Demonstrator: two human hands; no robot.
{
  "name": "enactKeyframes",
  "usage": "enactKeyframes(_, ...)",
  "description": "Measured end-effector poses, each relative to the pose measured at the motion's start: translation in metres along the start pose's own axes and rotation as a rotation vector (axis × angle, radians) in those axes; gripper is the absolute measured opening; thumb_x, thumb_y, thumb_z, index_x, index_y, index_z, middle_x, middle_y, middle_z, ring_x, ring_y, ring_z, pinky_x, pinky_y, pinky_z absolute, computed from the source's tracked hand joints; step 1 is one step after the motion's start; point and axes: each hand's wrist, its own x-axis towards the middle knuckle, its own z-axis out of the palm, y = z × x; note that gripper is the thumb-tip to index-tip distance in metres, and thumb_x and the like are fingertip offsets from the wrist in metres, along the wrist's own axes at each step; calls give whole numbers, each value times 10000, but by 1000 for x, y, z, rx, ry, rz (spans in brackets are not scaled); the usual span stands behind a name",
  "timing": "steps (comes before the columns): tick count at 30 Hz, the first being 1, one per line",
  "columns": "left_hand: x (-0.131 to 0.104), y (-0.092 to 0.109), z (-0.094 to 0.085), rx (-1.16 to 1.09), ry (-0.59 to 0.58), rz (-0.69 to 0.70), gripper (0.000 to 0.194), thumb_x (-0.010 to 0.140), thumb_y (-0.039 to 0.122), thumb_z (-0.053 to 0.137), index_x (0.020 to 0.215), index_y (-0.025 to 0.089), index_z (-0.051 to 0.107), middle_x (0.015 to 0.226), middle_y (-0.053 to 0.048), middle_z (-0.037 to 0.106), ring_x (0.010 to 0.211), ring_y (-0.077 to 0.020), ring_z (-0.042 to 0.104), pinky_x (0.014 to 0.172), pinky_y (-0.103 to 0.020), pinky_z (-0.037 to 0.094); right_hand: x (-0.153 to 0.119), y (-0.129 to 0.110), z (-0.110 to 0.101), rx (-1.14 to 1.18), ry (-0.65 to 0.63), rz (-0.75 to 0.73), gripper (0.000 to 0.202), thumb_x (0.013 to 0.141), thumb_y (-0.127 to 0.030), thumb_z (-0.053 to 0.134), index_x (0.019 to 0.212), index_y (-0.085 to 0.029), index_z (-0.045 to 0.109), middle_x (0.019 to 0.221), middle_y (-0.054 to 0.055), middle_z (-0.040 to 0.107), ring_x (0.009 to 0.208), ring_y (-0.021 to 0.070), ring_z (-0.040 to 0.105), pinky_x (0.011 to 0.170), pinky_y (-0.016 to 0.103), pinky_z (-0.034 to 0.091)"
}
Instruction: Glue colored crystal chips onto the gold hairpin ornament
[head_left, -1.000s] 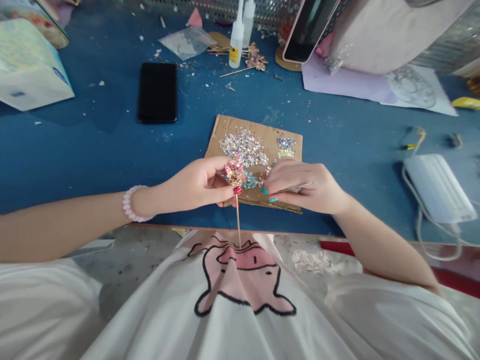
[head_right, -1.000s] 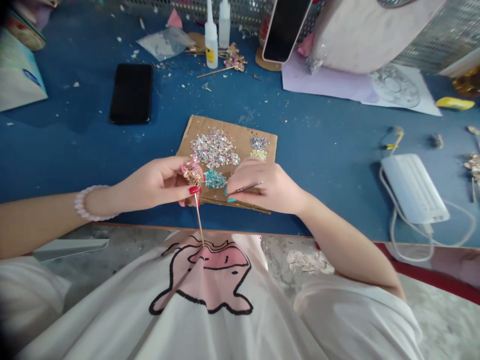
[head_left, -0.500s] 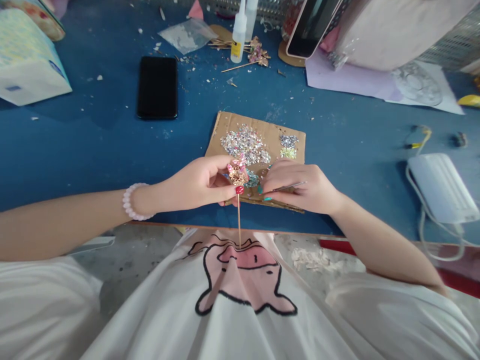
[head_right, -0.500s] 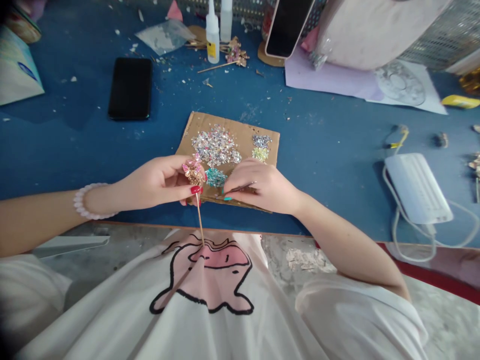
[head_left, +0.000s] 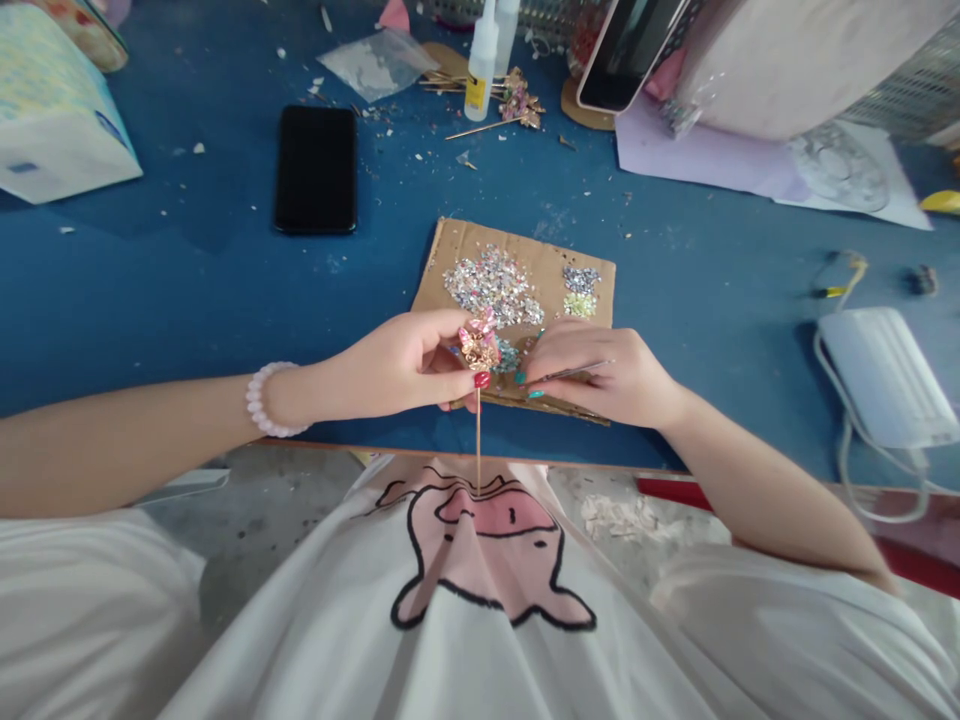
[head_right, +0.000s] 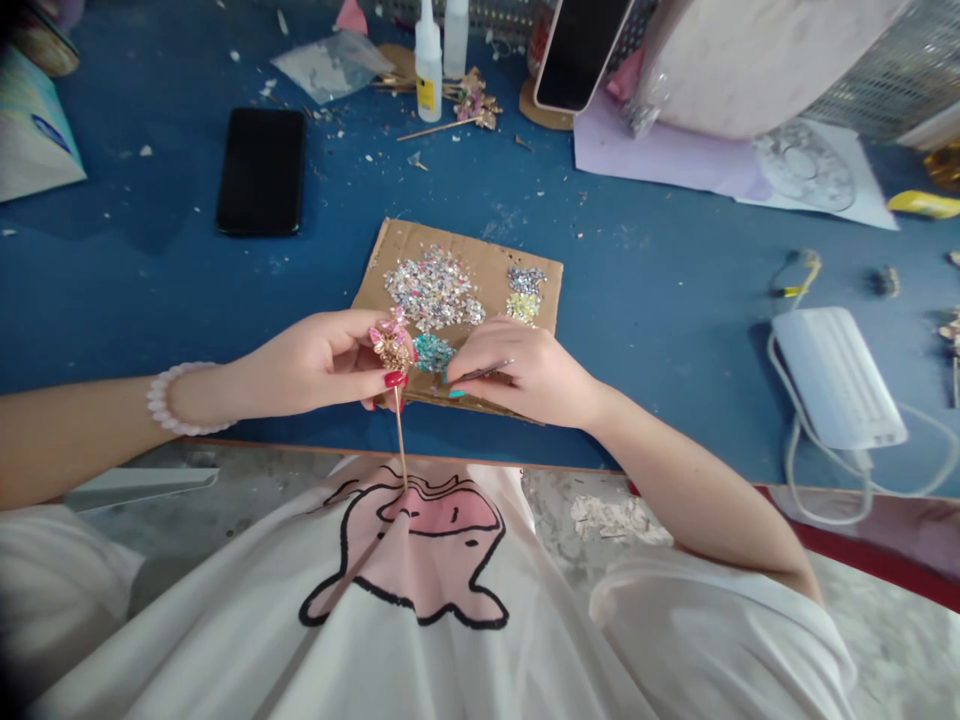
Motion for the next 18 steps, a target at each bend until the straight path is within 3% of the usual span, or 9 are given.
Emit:
enactKeyframes(10,-2,1,-2,47,-26,21,117,890,180,676,991,191,617,819,16,767,758,-142,768,609,-197,595,0,-1,0,-10,23,-35,52,1015,-211,704,975,-179,715,868,32,766,813,138,713,791,331,579)
enactKeyframes(18,-2,-1,0,48,-22,-15,125,901,206,703,998,181,628,836,17,745,783,-145,784,647,-196,647,-1,-12,-1,-41,244,-171,59,1011,-168,693,1024,-175,750,971,69,795,897,151,763,804,320,626)
